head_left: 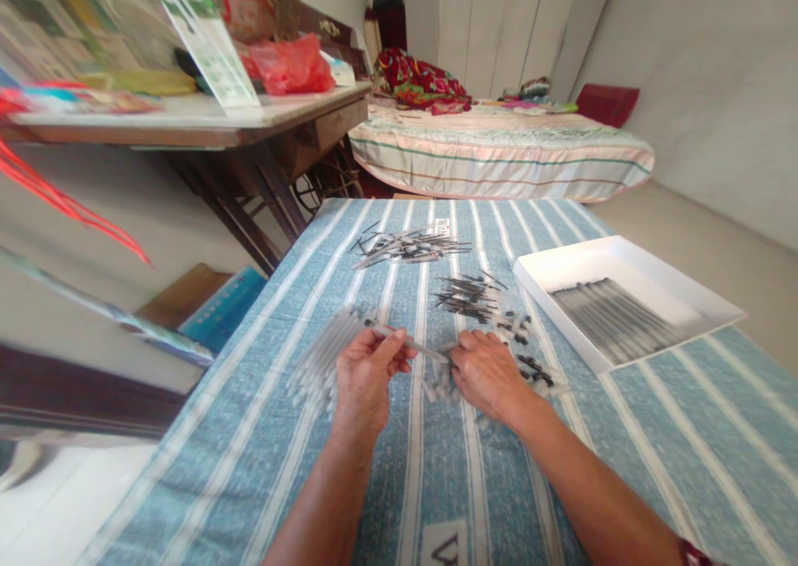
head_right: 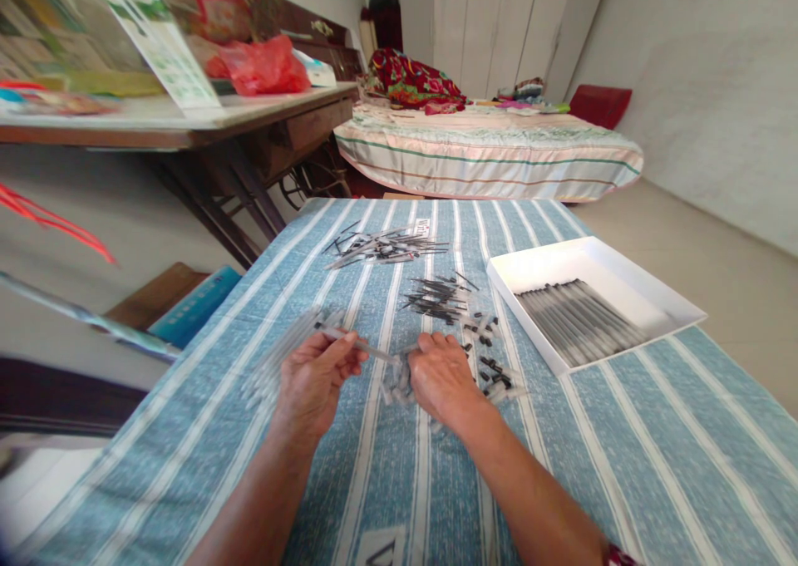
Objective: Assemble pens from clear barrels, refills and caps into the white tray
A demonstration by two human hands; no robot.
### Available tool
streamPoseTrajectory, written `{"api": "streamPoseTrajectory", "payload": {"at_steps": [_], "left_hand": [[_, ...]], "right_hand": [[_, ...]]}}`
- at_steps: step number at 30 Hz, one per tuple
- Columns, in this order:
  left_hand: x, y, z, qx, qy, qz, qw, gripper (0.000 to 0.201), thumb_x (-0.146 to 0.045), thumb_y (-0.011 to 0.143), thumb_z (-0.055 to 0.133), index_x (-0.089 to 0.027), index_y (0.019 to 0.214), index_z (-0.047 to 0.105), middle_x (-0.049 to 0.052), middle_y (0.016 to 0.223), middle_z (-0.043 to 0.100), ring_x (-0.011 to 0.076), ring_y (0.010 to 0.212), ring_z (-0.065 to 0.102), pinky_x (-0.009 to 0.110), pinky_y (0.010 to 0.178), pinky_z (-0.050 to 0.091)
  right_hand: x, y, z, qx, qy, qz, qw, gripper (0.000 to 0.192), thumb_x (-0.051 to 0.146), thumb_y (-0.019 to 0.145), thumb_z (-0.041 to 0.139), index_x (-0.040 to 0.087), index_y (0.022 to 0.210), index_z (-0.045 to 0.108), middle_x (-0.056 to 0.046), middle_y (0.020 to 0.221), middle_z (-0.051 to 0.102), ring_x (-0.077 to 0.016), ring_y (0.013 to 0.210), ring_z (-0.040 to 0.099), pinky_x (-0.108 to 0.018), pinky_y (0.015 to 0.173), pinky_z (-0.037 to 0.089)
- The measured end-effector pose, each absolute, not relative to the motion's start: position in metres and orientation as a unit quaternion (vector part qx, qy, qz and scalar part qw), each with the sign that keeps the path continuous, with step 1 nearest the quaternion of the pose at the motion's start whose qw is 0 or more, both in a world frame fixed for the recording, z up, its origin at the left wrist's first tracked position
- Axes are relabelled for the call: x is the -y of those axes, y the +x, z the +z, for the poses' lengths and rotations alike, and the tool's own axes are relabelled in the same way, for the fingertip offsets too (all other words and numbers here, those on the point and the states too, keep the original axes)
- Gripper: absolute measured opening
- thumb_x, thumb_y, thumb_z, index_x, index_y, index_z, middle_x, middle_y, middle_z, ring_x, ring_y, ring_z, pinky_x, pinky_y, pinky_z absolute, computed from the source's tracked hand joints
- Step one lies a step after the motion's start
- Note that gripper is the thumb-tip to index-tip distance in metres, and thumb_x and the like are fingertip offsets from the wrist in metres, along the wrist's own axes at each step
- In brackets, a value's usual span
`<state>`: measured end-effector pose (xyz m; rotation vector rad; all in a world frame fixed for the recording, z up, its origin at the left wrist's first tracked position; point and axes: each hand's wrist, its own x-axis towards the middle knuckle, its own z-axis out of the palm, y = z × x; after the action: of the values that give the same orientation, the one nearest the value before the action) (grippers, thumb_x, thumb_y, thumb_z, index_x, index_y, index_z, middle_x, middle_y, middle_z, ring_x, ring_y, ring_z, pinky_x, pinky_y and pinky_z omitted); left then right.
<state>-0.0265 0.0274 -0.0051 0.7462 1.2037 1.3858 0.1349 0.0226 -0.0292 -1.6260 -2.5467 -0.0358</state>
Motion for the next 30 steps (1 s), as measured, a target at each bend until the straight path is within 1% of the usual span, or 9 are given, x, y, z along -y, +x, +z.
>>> {"api": "streamPoseTrajectory", "payload": {"at_steps": [5,6,8,10,12,15,17,20,30], "left_hand": [[-0.028,-0.028,-0.006,-0.503,0.303,0.589,0.556,0.024,-0.026,0.057,0.075,-0.014,0.066,0.056,-0.002,0.056,0.062,0.0122,0.050,0.059,0.021,0.045,0.041],[-0.028,-0.028,-0.006,-0.500,0.303,0.590,0.558,0.024,-0.026,0.058,0.075,-0.014,0.066,0.057,-0.002,0.056,0.062,0.0120,0.050,0.059,0.021,0.045,0.042],[-0.028,-0.030,-0.007,-0.490,0.300,0.594,0.563,0.022,-0.025,0.059,0.075,-0.014,0.067,0.058,-0.001,0.058,0.064,0.0121,0.051,0.060,0.021,0.045,0.042],[-0.028,-0.030,-0.008,-0.477,0.294,0.599,0.571,0.022,-0.024,0.060,0.075,-0.014,0.070,0.059,-0.001,0.060,0.065,0.0124,0.051,0.061,0.021,0.045,0.043],[-0.028,-0.031,-0.007,-0.467,0.285,0.605,0.579,0.022,-0.023,0.059,0.075,-0.014,0.072,0.061,0.000,0.061,0.066,0.0128,0.052,0.062,0.021,0.045,0.043],[-0.028,-0.031,-0.006,-0.456,0.275,0.610,0.587,0.021,-0.021,0.057,0.076,-0.013,0.071,0.061,0.000,0.060,0.066,0.0131,0.053,0.062,0.020,0.045,0.044],[-0.028,-0.031,-0.006,-0.448,0.271,0.613,0.592,0.021,-0.020,0.057,0.076,-0.013,0.070,0.061,0.000,0.060,0.066,0.0133,0.053,0.063,0.020,0.045,0.044],[-0.028,-0.031,-0.005,-0.443,0.263,0.620,0.592,0.020,-0.019,0.057,0.076,-0.014,0.069,0.060,0.000,0.059,0.066,0.0135,0.053,0.063,0.020,0.045,0.045],[-0.028,-0.030,-0.001,-0.437,0.252,0.633,0.587,0.020,-0.017,0.057,0.075,-0.013,0.069,0.059,0.001,0.059,0.066,0.0136,0.051,0.063,0.021,0.045,0.045]], "right_hand": [[-0.022,0.132,-0.033,0.834,-0.543,-0.024,0.097,0.019,0.013,0.080,0.049,0.014,0.072,0.066,-0.011,0.078,0.061,-0.0233,0.078,0.054,-0.034,0.068,0.038],[-0.023,0.134,-0.035,0.831,-0.542,-0.019,0.125,0.020,0.013,0.081,0.048,0.014,0.072,0.066,-0.011,0.076,0.061,-0.0228,0.077,0.054,-0.034,0.069,0.038],[-0.024,0.139,-0.038,0.813,-0.537,0.024,0.224,0.022,0.015,0.083,0.046,0.013,0.074,0.066,-0.010,0.073,0.061,-0.0207,0.074,0.055,-0.033,0.069,0.040],[-0.024,0.145,-0.040,0.762,-0.528,0.121,0.356,0.023,0.020,0.085,0.047,0.014,0.077,0.067,-0.007,0.070,0.061,-0.0176,0.069,0.055,-0.030,0.067,0.042],[-0.025,0.148,-0.041,0.666,-0.514,0.258,0.474,0.019,0.027,0.083,0.053,0.017,0.079,0.068,-0.003,0.066,0.061,-0.0147,0.063,0.055,-0.027,0.061,0.043],[-0.025,0.149,-0.041,0.483,-0.486,0.454,0.570,0.016,0.032,0.075,0.063,0.018,0.078,0.068,0.001,0.059,0.063,-0.0107,0.050,0.052,-0.024,0.050,0.042],[-0.025,0.148,-0.041,0.393,-0.445,0.547,0.591,0.015,0.031,0.072,0.066,0.017,0.077,0.067,0.001,0.059,0.065,-0.0092,0.045,0.052,-0.022,0.046,0.042],[-0.024,0.146,-0.040,0.330,-0.374,0.625,0.600,0.013,0.028,0.071,0.068,0.017,0.078,0.066,-0.001,0.064,0.069,-0.0092,0.045,0.055,-0.021,0.046,0.044],[-0.022,0.143,-0.041,0.287,-0.297,0.689,0.596,0.011,0.021,0.070,0.068,0.017,0.080,0.065,-0.003,0.067,0.072,-0.0112,0.047,0.060,-0.022,0.047,0.047]]}}
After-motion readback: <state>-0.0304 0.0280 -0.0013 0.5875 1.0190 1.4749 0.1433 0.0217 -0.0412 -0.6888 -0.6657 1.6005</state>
